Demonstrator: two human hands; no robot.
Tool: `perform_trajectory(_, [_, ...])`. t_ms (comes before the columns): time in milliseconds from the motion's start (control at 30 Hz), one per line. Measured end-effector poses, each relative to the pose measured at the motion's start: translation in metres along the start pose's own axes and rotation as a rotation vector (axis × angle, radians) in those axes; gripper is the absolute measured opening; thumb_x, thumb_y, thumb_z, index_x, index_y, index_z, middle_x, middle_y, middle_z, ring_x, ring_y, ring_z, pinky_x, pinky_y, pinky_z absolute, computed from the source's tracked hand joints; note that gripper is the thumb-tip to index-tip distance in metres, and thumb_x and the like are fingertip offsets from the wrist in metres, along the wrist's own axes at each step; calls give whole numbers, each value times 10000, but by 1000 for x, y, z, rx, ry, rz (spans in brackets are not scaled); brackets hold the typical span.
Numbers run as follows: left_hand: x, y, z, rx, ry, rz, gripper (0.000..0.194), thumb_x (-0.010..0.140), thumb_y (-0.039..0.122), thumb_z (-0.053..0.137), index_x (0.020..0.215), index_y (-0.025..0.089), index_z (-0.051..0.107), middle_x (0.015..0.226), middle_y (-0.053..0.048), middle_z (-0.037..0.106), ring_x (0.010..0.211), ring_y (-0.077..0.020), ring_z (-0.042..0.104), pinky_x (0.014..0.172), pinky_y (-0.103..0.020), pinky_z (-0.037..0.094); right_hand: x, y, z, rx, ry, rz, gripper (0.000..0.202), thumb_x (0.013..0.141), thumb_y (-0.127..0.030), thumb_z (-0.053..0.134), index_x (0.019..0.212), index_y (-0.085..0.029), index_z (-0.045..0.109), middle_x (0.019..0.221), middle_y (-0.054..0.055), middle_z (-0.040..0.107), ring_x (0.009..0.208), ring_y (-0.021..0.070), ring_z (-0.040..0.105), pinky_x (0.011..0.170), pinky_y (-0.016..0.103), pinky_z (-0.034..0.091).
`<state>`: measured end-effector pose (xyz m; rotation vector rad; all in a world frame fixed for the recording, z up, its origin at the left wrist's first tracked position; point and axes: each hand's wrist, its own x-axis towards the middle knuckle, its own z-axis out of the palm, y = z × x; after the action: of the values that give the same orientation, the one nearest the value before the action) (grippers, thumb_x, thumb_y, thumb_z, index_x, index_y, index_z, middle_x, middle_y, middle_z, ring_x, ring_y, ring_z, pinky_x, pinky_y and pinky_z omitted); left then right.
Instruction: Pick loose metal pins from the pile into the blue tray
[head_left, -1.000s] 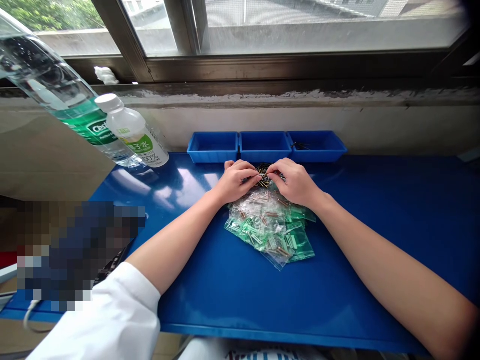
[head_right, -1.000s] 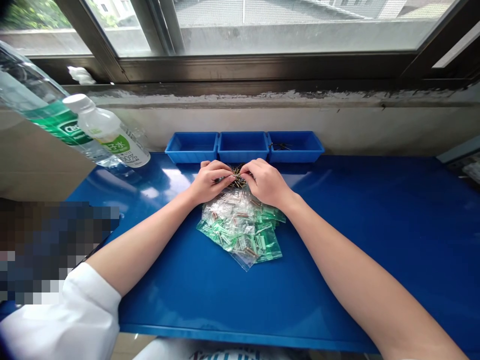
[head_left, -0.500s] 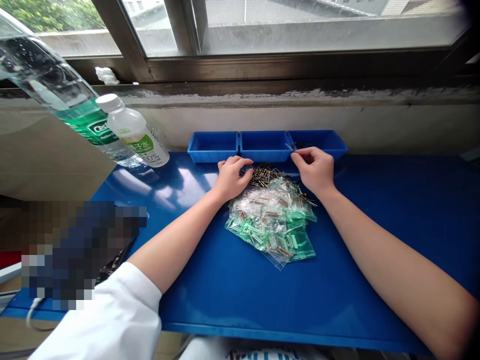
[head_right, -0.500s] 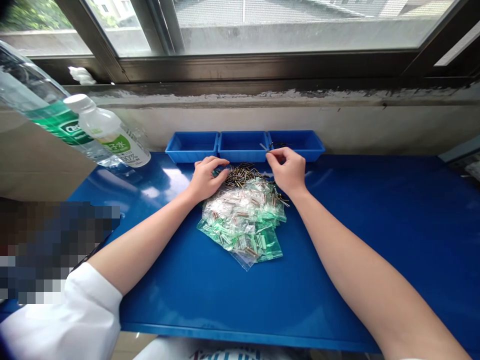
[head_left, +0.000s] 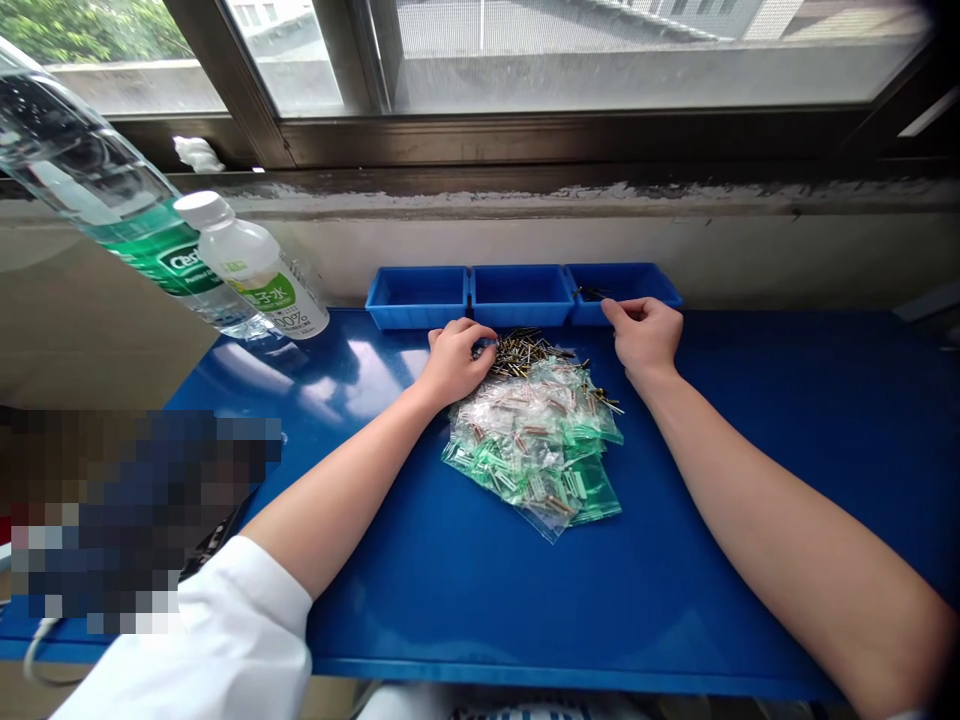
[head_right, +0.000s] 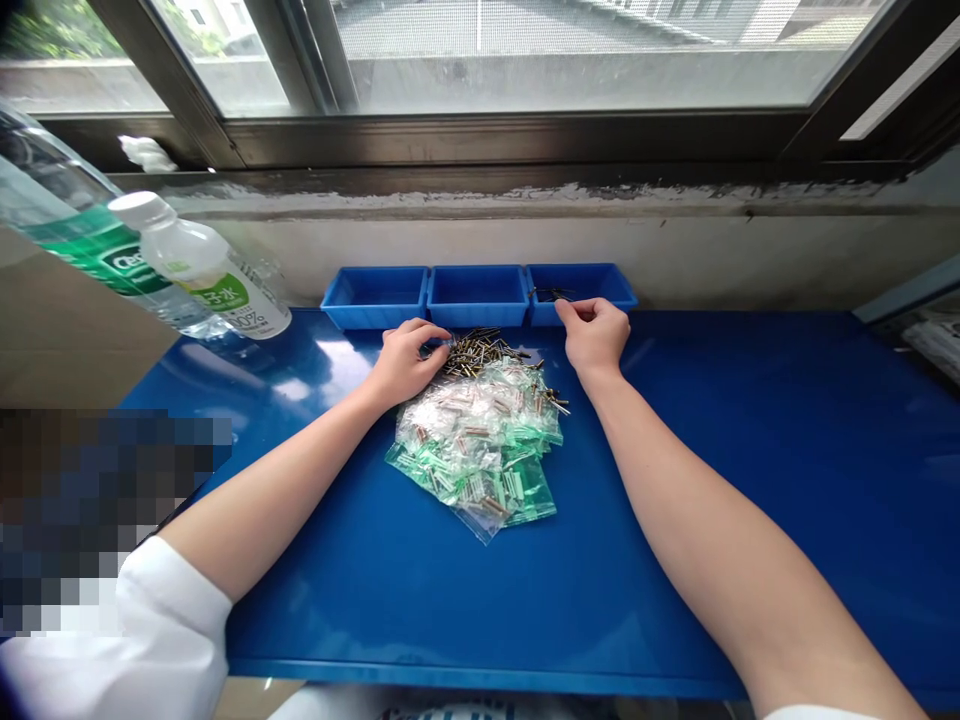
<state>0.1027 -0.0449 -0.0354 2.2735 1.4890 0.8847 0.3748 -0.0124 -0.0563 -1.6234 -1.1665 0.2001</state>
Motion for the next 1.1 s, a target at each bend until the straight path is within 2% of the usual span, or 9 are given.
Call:
perform_trajectory(300, [0,2,-2,11,-26,-3,198,845,286,508,954,235,666,1065,-39,656,1061,-227,566,941,-400,341,-7,-11,-1,67,-56,11,280,703,-458,688,716,-184,633,675,51,653,621,203,609,582,341,484])
perform_trajectory(467, [1,1,1,51,19,-31,207,835,301,512,951,237,671,1053,-43,670,1042,-240,569,932,-411,359,-16,-25,-4,124,-278,-104,207,703,-372,665,741,-169,665,697,42,673,643,184,616,612,313,492])
perform_trajectory(600, [2,-1,2,99,125,-118,194,809,291,537,927,230,679,1025,-52,680,1030,-260,569,901,-425,380,-22,-33,-6,-18,-490,-221,161,690,-289,639,772,-172,711,720,36,689,631,175,602,623,306,480])
perform_trajectory(667, [2,-2,2,113,153,-144,192,801,280,539,918,227,681,1020,-55,681,1028,-265,568,891,-430,384,-24,-36,-6,-85,-544,-274,156,688,-269,627,767,-174,722,744,36,693,630,169,592,639,307,478])
perform_trajectory(767, [2,-2,1,122,160,-149,191,797,270,537,909,223,683,1018,-59,678,1027,-268,569,883,-435,388,-26,-37,-6,-113,-513,-300,155,706,-267,601,759,-179,718,753,37,692,643,172,591,653,309,480])
perform_trajectory(900, [1,-2,1,114,143,-140,192,798,266,532,914,223,679,1019,-61,676,1029,-268,570,882,-432,391,-25,-38,-8,-93,-364,-327,184,742,-272,559,816,-184,702,793,54,686,690,198,602,674,333,492])
perform_trajectory(1000, [1,-2,2,108,134,-133,194,801,265,526,914,220,677,1016,-61,675,1028,-265,570,891,-430,388,-24,-41,-9,-131,-227,-441,291,748,-248,533,981,-173,691,997,96,679,913,251,595,826,388,473])
perform_trajectory(1100, [1,-2,3,106,119,-126,197,800,268,525,916,216,675,1018,-64,674,1031,-264,570,894,-431,385,-25,-43,-8,-223,-210,-480,504,717,-238,538,1212,-171,613,1222,102,616,1112,303,497,943,453,394])
